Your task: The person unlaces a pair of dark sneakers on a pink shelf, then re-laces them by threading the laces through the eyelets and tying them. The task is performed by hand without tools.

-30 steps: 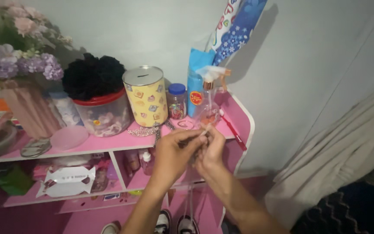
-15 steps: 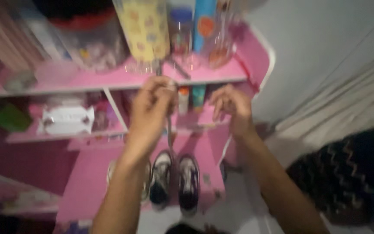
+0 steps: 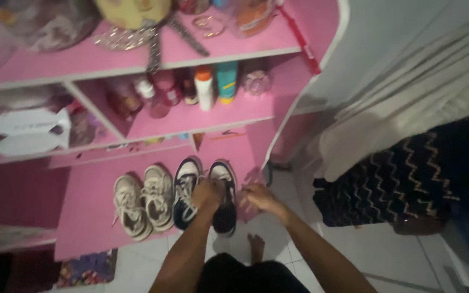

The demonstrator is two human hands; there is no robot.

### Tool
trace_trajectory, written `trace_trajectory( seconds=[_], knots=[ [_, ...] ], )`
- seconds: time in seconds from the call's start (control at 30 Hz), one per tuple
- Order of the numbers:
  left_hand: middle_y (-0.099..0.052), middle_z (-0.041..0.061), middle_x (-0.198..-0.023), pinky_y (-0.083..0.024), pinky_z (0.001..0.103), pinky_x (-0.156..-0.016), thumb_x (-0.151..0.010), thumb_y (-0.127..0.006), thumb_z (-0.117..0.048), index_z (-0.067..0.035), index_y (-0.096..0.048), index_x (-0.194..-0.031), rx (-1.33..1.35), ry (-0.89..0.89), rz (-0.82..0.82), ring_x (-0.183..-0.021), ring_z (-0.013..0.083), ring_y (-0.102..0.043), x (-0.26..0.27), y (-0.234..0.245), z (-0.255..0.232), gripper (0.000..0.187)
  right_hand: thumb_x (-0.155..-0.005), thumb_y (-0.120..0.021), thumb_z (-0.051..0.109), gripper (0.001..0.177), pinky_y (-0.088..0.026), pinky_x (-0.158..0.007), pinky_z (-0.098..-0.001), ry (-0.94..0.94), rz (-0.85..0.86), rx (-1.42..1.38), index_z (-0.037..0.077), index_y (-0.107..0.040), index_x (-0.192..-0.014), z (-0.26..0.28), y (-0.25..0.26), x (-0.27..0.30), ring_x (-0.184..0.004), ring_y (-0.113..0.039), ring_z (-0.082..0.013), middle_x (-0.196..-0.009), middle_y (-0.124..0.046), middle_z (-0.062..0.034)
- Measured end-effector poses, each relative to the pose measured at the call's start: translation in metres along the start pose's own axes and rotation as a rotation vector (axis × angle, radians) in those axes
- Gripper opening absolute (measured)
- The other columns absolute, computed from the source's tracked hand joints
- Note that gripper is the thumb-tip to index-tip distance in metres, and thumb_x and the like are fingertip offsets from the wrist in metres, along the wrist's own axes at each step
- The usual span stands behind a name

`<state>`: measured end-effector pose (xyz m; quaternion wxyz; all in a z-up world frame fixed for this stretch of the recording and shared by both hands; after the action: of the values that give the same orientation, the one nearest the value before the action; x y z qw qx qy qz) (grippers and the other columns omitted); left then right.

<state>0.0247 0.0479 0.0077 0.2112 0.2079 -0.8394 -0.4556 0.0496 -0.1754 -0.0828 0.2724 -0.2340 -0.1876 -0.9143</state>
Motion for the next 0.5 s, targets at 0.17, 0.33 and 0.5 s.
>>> trace_trajectory(
  seconds=[0.17,0.33,0.5],
  knots=[
    [-0.076,0.020,-0.094,-0.059,0.048,-0.077,-0.091,-0.067,-0.043,-0.006,-0.081,-0.097,0.223,-0.214,-0.082,-0.090,0.0375,-0.075,0.003,0.022,-0.031,0.040,-0.101,-0.056,0.024,0.038,-0.059,-0.063,-0.0366,0.223,-0.120,-0.058,-0.004,-0.064,-0.126,0.060,0.019,0.048,-0.077,-0.075,-0.0276,-0.105,-0.075,-0.0196],
    [-0.078,0.001,-0.084,-0.051,0.024,-0.061,-0.093,-0.076,-0.026,-0.001,-0.082,-0.101,1.062,-0.383,0.294,-0.068,0.0047,-0.064,0.037,0.127,-0.099,0.026,-0.092,-0.071,0.018,0.048,-0.057,-0.076,-0.0420,0.940,-0.436,0.317,-0.005,-0.058,-0.132,0.190,0.011,0.117,-0.098,-0.069,-0.0356,-0.128,-0.063,-0.0239],
    [-0.077,0.001,-0.088,-0.051,0.019,-0.061,-0.098,-0.071,-0.019,0.000,-0.080,-0.111,1.114,-0.639,0.302,-0.071,0.0032,-0.064,0.080,0.262,-0.169,0.025,-0.102,-0.060,0.021,0.026,-0.054,-0.076,-0.0350,0.945,-0.297,-0.122,-0.003,-0.067,-0.111,0.250,-0.005,0.132,-0.085,-0.067,-0.0245,-0.096,-0.070,-0.0139]
  ],
)
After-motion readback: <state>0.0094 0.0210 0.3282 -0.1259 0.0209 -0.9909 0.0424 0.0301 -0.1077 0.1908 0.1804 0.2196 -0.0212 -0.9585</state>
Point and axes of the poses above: each hand's wrist, its own x-axis away from the middle knuckle, its own y-axis out of the back of the hand, z = x × y, the point moved 8 cm from there along -x, towards the middle knuckle
